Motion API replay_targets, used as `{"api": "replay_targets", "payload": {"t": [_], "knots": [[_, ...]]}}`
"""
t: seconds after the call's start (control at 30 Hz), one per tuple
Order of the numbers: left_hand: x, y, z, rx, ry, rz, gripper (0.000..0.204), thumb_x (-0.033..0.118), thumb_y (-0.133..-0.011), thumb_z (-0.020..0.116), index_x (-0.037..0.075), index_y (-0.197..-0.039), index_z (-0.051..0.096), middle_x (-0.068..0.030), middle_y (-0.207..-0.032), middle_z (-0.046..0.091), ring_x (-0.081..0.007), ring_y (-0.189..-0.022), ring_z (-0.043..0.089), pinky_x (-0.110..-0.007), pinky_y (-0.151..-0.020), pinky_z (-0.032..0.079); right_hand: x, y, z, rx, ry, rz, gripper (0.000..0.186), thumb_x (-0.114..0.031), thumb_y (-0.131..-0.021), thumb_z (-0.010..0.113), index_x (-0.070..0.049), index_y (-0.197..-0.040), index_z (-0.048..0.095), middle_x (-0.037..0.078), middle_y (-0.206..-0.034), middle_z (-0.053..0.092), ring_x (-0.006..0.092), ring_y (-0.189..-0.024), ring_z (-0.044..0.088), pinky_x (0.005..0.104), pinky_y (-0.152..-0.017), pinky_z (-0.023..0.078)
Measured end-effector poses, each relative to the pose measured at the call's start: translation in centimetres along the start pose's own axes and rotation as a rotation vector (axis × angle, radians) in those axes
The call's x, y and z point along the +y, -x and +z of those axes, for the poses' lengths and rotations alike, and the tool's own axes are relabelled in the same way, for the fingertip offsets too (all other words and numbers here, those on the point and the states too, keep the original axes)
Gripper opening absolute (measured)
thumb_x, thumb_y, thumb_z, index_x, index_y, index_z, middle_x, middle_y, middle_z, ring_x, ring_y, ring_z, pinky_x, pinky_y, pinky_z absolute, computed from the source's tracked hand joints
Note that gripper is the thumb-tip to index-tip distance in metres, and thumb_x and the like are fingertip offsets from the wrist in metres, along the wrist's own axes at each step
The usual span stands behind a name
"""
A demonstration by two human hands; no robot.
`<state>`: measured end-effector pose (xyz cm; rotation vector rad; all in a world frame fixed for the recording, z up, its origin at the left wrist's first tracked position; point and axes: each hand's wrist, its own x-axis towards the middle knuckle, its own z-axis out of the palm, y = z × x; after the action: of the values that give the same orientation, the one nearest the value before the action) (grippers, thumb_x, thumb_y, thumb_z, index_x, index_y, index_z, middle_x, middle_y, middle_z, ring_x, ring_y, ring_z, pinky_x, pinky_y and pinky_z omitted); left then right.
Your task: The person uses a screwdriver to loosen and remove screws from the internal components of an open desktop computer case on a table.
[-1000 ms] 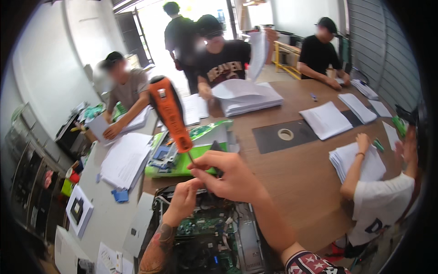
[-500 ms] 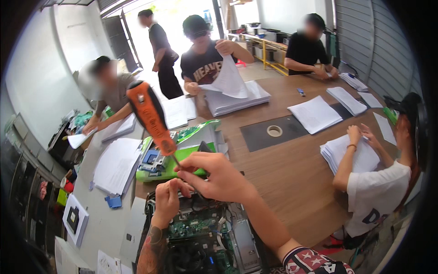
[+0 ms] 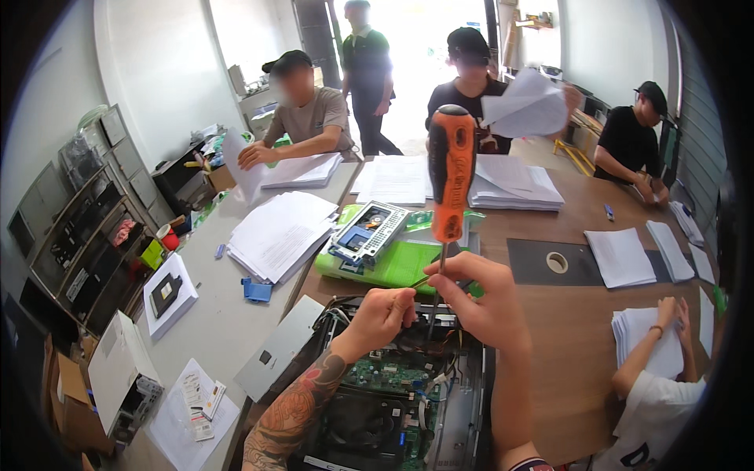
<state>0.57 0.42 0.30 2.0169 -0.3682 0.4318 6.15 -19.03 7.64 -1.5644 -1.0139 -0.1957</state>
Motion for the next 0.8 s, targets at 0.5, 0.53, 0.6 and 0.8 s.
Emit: {"api": "replay_targets", "payload": {"t": [0.5, 0.53, 0.6, 0.8], "knots": [[0.8, -0.1, 0.1, -0.081, -0.048, 0.073, 0.037, 0.016, -0.101, 0.039, 0.0, -0.071, 0.055, -0.0073, -0.062, 0.056, -0.019, -0.056, 0.055, -0.033, -0.057, 0.046, -0.5, -0.2, 0.3, -0.013, 0.007, 0.001, 0.013, -0.004, -0.091, 0.067, 0.002, -0.102, 0.07, 0.013, -0.086, 0.07, 0.0189, -0.079, 0.07, 0.0303, -0.072, 0.053], [0.8, -0.1, -0.1, -0.075, -0.051, 0.069, 0.037, 0.016, -0.101, 0.039, 0.0, -0.071, 0.055, -0.0073, -0.062, 0.056, -0.019, -0.056, 0.055, -0.033, -0.057, 0.046, -0.5, -0.2, 0.4, -0.009, 0.014, -0.001, 0.012, -0.003, -0.091, 0.066, 0.002, -0.102, 0.07, 0.013, -0.086, 0.07, 0.019, -0.079, 0.07, 0.0303, -0.072, 0.053], [0.7, -0.2, -0.2, -0.069, -0.05, 0.074, 0.037, 0.017, -0.1, 0.041, 0.0, -0.069, 0.054, -0.0075, -0.062, 0.055, -0.0186, -0.056, 0.054, -0.033, -0.057, 0.045, -0.5, -0.2, 0.3, -0.021, 0.007, 0.002, 0.012, -0.003, -0.092, 0.065, 0.002, -0.102, 0.069, 0.013, -0.085, 0.07, 0.0192, -0.078, 0.07, 0.0304, -0.071, 0.053], [0.5, -0.3, 0.2, 0.015, -0.142, 0.023, 0.03, 0.017, -0.097, 0.048, -0.001, -0.073, 0.055, -0.0131, -0.063, 0.056, -0.0281, -0.059, 0.057, -0.039, -0.058, 0.045, -0.7, 0.0, 0.2, -0.035, -0.003, 0.026, 0.012, -0.004, -0.095, 0.061, 0.002, -0.103, 0.068, 0.013, -0.085, 0.069, 0.0203, -0.078, 0.07, 0.031, -0.071, 0.053]]}}
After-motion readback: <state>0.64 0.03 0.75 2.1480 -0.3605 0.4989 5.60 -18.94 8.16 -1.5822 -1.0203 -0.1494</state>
